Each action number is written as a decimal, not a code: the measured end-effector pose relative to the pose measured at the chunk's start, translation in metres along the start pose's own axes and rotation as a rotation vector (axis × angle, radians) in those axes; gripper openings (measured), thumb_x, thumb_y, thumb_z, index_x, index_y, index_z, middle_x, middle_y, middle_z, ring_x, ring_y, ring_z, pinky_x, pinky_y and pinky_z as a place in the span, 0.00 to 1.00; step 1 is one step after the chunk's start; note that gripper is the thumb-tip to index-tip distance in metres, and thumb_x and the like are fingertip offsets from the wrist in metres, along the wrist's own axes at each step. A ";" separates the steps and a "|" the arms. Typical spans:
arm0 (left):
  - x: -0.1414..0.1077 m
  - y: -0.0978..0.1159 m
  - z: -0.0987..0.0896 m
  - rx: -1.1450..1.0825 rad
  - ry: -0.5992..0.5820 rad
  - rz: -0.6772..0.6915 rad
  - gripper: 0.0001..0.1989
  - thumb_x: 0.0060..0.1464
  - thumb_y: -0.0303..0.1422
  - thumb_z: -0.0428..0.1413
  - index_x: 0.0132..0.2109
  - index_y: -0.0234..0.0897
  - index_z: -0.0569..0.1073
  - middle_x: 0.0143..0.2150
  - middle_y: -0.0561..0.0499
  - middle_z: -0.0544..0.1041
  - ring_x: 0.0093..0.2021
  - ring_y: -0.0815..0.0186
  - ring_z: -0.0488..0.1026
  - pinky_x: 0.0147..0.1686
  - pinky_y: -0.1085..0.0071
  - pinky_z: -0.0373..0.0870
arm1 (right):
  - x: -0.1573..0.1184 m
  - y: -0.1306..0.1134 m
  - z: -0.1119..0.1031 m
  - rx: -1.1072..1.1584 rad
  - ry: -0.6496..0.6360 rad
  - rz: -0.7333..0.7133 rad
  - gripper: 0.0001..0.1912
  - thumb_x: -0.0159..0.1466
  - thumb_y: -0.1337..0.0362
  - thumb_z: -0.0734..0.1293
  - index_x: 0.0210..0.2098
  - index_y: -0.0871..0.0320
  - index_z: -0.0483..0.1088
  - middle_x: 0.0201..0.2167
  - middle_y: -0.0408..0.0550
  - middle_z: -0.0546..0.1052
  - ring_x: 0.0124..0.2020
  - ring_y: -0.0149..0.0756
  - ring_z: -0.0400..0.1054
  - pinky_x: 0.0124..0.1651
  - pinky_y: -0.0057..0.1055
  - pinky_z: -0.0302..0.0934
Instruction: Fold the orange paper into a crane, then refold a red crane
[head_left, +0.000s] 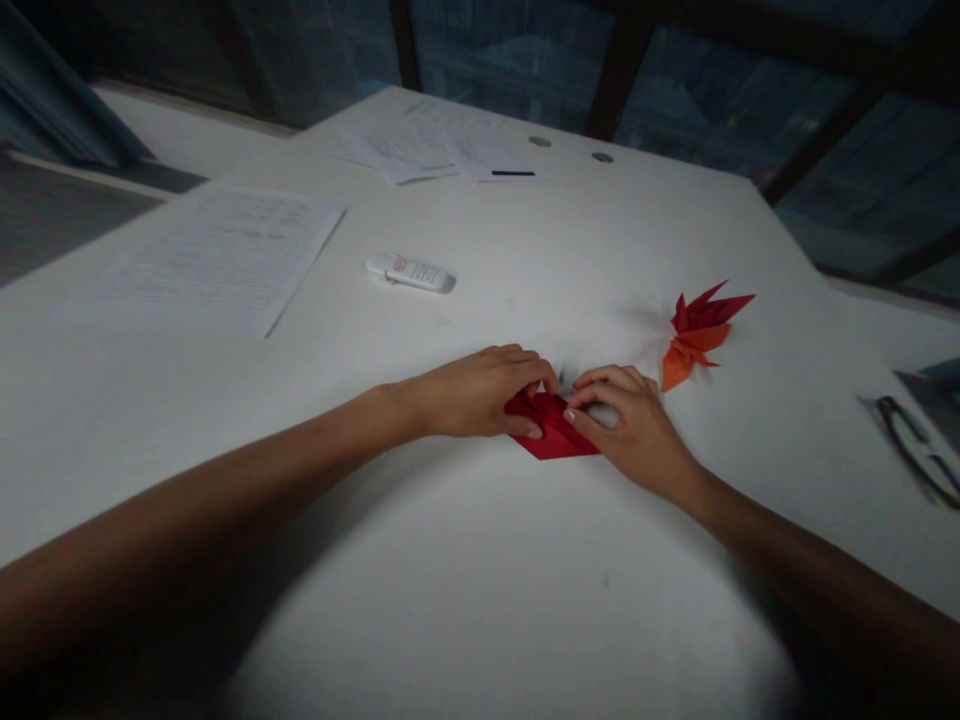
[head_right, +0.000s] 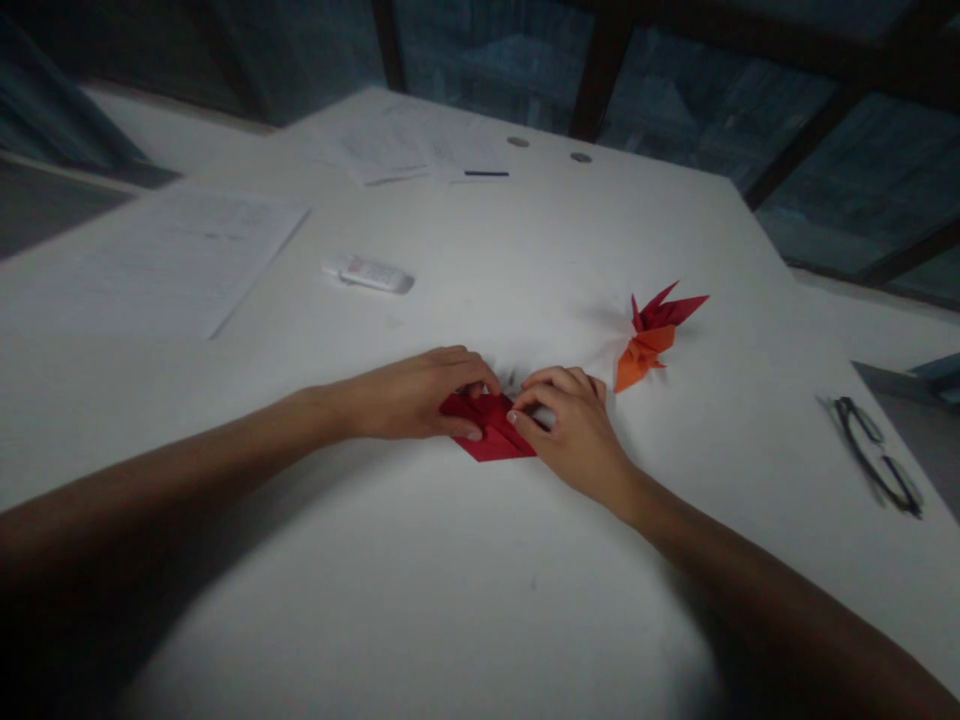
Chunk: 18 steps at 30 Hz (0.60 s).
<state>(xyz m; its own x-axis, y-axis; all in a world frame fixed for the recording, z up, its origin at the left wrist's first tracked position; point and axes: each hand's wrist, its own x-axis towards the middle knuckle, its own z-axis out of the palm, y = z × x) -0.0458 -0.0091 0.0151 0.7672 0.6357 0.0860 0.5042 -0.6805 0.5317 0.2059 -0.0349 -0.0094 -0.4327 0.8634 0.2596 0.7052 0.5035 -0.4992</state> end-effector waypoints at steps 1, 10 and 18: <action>0.000 0.000 0.000 0.002 0.001 0.001 0.17 0.57 0.34 0.65 0.52 0.38 0.73 0.48 0.47 0.77 0.49 0.60 0.73 0.51 0.65 0.66 | 0.000 -0.001 -0.001 0.000 -0.007 0.001 0.02 0.64 0.64 0.73 0.35 0.49 0.77 0.46 0.44 0.79 0.51 0.45 0.71 0.58 0.50 0.55; 0.000 0.002 0.000 0.101 -0.006 -0.046 0.16 0.57 0.38 0.65 0.50 0.37 0.76 0.47 0.46 0.78 0.48 0.58 0.73 0.52 0.63 0.66 | 0.000 0.001 0.000 -0.018 -0.027 -0.025 0.07 0.69 0.59 0.70 0.45 0.48 0.79 0.47 0.46 0.80 0.52 0.45 0.70 0.56 0.49 0.56; -0.001 -0.001 0.002 0.126 0.021 0.007 0.13 0.57 0.38 0.65 0.46 0.37 0.75 0.45 0.46 0.76 0.45 0.59 0.73 0.48 0.64 0.67 | -0.001 0.002 0.001 -0.023 0.011 -0.061 0.05 0.67 0.57 0.71 0.37 0.50 0.77 0.45 0.46 0.79 0.50 0.46 0.71 0.55 0.51 0.57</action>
<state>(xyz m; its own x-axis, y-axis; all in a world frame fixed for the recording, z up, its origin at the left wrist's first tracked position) -0.0458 -0.0097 0.0129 0.7628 0.6376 0.1077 0.5461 -0.7244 0.4208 0.2072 -0.0351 -0.0118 -0.4695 0.8310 0.2982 0.6900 0.5561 -0.4634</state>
